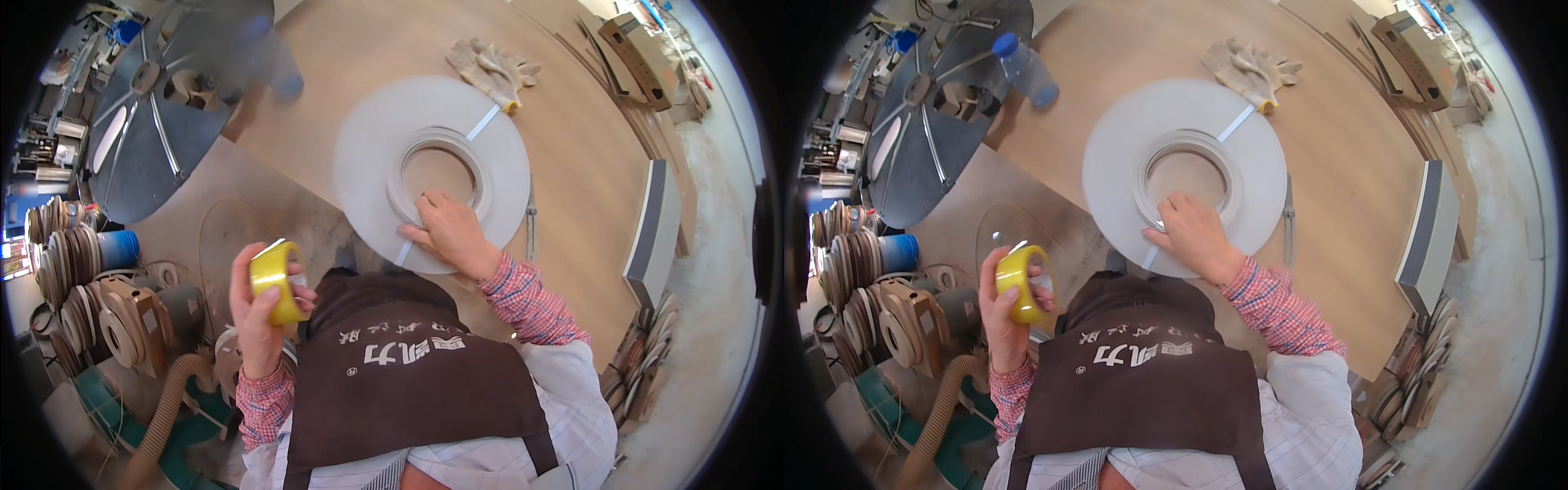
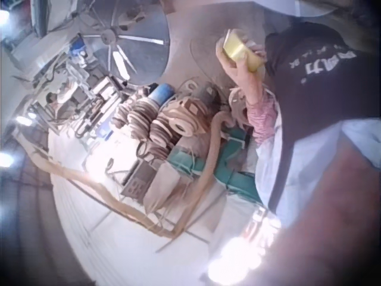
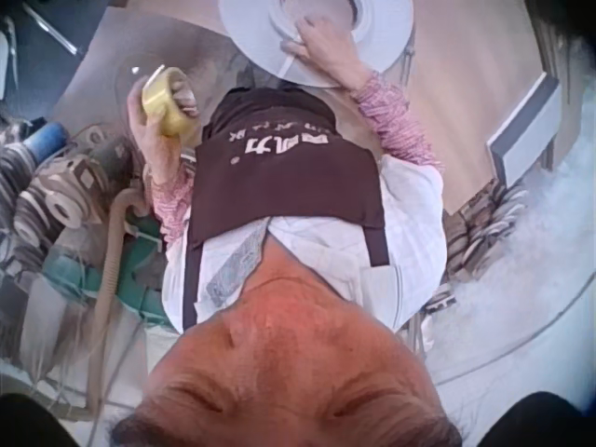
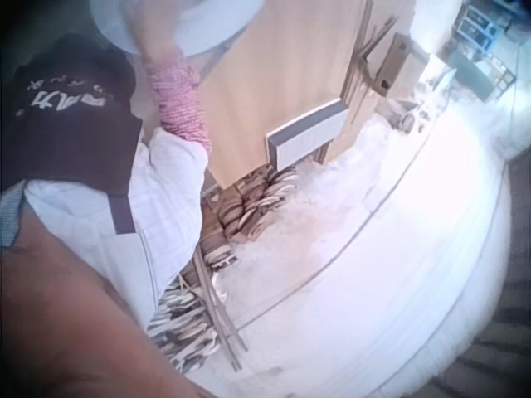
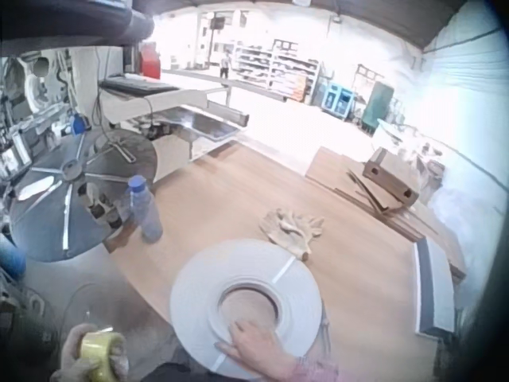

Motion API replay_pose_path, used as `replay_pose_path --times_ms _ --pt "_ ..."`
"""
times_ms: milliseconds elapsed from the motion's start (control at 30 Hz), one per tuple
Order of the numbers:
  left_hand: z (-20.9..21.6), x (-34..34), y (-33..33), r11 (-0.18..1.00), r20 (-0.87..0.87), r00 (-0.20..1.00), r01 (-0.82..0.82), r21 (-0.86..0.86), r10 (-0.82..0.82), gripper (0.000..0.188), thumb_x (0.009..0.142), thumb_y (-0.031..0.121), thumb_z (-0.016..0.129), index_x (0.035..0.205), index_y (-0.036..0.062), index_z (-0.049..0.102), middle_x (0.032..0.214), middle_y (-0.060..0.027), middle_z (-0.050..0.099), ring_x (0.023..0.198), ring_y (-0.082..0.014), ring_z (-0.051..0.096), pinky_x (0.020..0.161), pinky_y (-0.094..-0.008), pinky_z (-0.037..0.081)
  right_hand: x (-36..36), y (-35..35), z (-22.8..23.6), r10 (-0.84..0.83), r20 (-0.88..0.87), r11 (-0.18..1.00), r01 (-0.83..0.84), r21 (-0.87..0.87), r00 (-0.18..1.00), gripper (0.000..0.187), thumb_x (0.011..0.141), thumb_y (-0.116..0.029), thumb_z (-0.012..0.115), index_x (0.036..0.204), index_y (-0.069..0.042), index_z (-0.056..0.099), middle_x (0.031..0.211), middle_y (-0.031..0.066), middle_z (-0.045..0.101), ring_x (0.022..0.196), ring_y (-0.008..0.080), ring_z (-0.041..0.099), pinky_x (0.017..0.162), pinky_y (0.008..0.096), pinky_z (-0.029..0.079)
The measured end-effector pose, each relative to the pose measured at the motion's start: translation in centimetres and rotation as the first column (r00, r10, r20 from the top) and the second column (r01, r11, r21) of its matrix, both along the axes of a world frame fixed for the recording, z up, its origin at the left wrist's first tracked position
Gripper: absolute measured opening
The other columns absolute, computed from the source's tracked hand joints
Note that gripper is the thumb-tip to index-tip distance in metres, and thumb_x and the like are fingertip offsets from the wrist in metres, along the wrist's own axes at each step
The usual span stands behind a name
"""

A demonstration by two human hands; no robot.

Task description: The person applies yellow tape to the edges of several circular rings on a workbench. They use a utility knife to cut the tape and smooth it onto the rings, handling each ring individually.

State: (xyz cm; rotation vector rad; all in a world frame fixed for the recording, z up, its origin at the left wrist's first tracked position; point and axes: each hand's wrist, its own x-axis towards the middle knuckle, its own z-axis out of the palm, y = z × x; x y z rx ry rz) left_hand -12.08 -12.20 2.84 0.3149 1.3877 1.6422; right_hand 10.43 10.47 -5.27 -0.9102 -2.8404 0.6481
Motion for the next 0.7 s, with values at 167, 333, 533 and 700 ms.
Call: replay_pose_path --times_ms 167,333,533,700 --pt "-1.5 0.8 0.9 0.94 0.164 0.938 0.325 -0.1 -0.307 0.065 0.09 0.01 0.064 0.15 0.0081 0.038 0.113 -0.0214 0.068 0.084 -0.0269 0.074 0.072 -0.0344 0.061 0.3 -3.1 0.6 -0.082 -0.102 0.996 0.085 0.029 0.991 0.036 0.081 -0.021 0.081 0.101 0.003 0.062 0.118 0.0187 0.059 0.111 0.0367 0.06 0.086 0.0454 0.055" --pt "-2.6 0.1 1.4 0.87 0.198 0.859 0.491 -0.052 -0.473 0.065 0.095 0.015 0.067 0.151 0.0073 0.036 0.115 -0.0198 0.069 0.087 -0.0229 0.074 0.075 -0.0316 0.058 1.0 -5.4 0.1 -0.039 -0.155 0.998 0.047 0.045 0.987 0.037 0.077 -0.007 0.079 0.107 0.003 0.06 0.124 0.02 0.057 0.122 0.0395 0.055 0.095 0.0456 0.052" --pt "-3.1 0.1 2.3 0.776 0.181 0.766 0.63 -0.019 -0.617 0.061 0.095 0.008 0.065 0.149 0.0064 0.036 0.112 -0.0166 0.069 0.088 -0.0197 0.072 0.08 -0.0325 0.058 0.4 -6.9 -0.1 -0.028 -0.159 0.999 0.035 0.038 0.987 0.039 0.074 -0.006 0.078 0.109 0.001 0.06 0.123 0.0167 0.058 0.123 0.038 0.055 0.096 0.046 0.05" --pt "-5.1 1.3 2.8 0.708 0.239 0.68 0.705 0.049 -0.693 0.064 0.093 0.006 0.066 0.15 0.0076 0.037 0.114 -0.0168 0.067 0.095 -0.0217 0.071 0.084 -0.0363 0.06 0.3 -6.9 1.6 -0.143 -0.258 0.99 0.138 -0.036 0.956 0.041 0.081 -0.011 0.079 0.117 0.0 0.062 0.122 0.0153 0.063 0.119 0.0346 0.059 0.096 0.0436 0.049"
